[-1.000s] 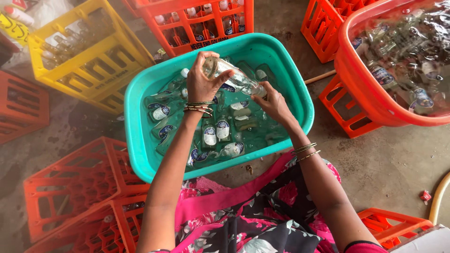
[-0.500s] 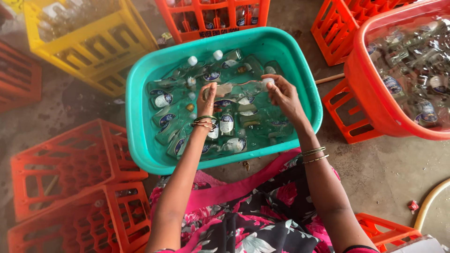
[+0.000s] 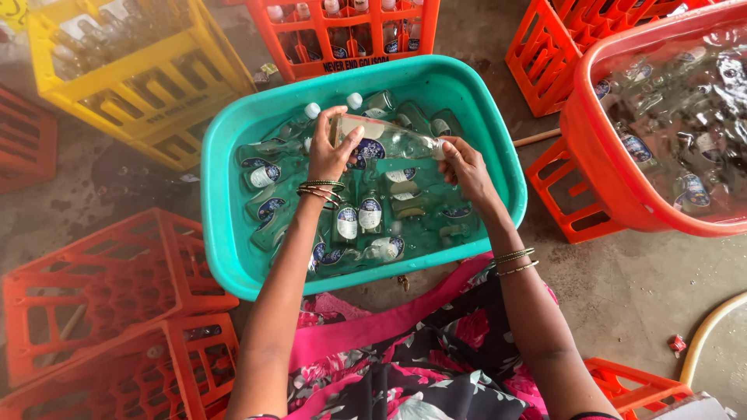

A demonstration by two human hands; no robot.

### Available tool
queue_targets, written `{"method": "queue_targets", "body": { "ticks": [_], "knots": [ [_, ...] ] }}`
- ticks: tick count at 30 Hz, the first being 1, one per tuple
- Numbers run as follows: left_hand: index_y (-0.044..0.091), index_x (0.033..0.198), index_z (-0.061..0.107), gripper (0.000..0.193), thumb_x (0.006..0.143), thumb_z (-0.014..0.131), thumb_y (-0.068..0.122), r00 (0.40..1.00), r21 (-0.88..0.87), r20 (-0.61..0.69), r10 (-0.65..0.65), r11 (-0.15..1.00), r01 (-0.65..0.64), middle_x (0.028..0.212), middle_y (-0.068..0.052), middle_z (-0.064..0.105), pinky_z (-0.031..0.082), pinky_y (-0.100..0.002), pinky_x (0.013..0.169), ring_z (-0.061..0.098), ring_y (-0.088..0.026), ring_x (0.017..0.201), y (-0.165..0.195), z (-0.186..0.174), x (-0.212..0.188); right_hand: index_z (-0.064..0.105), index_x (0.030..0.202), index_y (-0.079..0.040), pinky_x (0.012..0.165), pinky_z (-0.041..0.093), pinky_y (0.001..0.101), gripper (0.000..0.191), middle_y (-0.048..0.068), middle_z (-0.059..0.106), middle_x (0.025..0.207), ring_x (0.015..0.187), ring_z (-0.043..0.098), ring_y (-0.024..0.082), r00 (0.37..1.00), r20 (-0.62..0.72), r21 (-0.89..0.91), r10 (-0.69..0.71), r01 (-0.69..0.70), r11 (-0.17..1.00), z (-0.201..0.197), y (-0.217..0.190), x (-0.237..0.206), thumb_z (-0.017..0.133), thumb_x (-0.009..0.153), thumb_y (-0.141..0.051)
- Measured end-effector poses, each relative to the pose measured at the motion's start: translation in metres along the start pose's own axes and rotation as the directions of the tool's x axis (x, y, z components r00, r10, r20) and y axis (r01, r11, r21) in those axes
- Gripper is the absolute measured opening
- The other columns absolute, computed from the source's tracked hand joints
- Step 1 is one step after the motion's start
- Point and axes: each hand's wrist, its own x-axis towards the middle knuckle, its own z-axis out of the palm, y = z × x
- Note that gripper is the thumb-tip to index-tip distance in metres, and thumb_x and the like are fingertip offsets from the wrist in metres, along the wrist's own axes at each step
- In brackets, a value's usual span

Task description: The person washes glass bottles by hand in a green tub filled with water. They pick up each bottle, rinse it, and place it into an orange crate. The process is repeated for multiple bottles.

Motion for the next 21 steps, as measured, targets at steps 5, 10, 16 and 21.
{"method": "queue_targets", "body": {
  "ticks": [5, 10, 16, 21],
  "knots": [
    [0.014, 0.136, 0.056, 0.054, 0.092, 0.081, 0.035, 0.997, 0.217, 0.012, 0.08, 0.973, -0.081, 0.112, -0.011, 0.071, 0.058, -0.033, 0.078, 0.071, -0.019, 0.094, 0.023, 0.001, 0.003, 0.063, 0.131, -0.007, 0.057, 0.042, 0.0212, 0.042, -0.004, 0.059, 0.08, 0.064, 0.052, 0.004, 1.0, 0.012, 0.006, -0.004, 0.004, 1.0, -0.001, -0.002, -0.002, 0.046, 0.109, -0.04],
    [0.013, 0.133, 0.057, 0.054, 0.091, 0.082, 0.036, 0.983, 0.248, 0.032, 0.182, 0.951, -0.185, 0.127, -0.009, 0.071, 0.056, -0.038, 0.099, 0.07, -0.024, 0.116, 0.037, 0.004, 0.001, 0.063, 0.13, -0.008, 0.056, 0.042, 0.0218, 0.043, -0.004, 0.058, 0.079, 0.063, 0.052, 0.004, 1.0, -0.005, 0.007, 0.023, -0.023, 1.0, 0.0, -0.009, -0.006, 0.045, 0.109, -0.041],
    [0.01, 0.124, 0.058, 0.052, 0.087, 0.087, 0.034, 0.984, 0.209, 0.048, 0.17, 0.962, -0.176, 0.115, -0.009, 0.073, 0.06, -0.036, 0.089, 0.073, -0.022, 0.104, 0.045, 0.006, -0.004, 0.064, 0.126, -0.009, 0.055, 0.043, 0.0221, 0.041, -0.003, 0.059, 0.078, 0.063, 0.053, 0.005, 0.999, 0.023, 0.048, -0.024, 0.023, 0.999, -0.003, 0.008, 0.001, 0.043, 0.111, -0.041],
    [0.01, 0.121, 0.06, 0.052, 0.087, 0.09, 0.035, 0.944, 0.376, 0.13, 0.304, 0.866, -0.331, 0.114, -0.008, 0.072, 0.058, -0.034, 0.087, 0.072, -0.019, 0.102, 0.067, -0.002, -0.022, 0.07, 0.097, -0.005, 0.046, 0.043, 0.029, 0.059, 0.003, 0.062, 0.061, 0.049, 0.055, 0.012, 0.963, 0.027, -0.017, 0.269, -0.269, 0.963, 0.019, 0.053, 0.018, 0.046, 0.1, -0.059]
  ]
}}
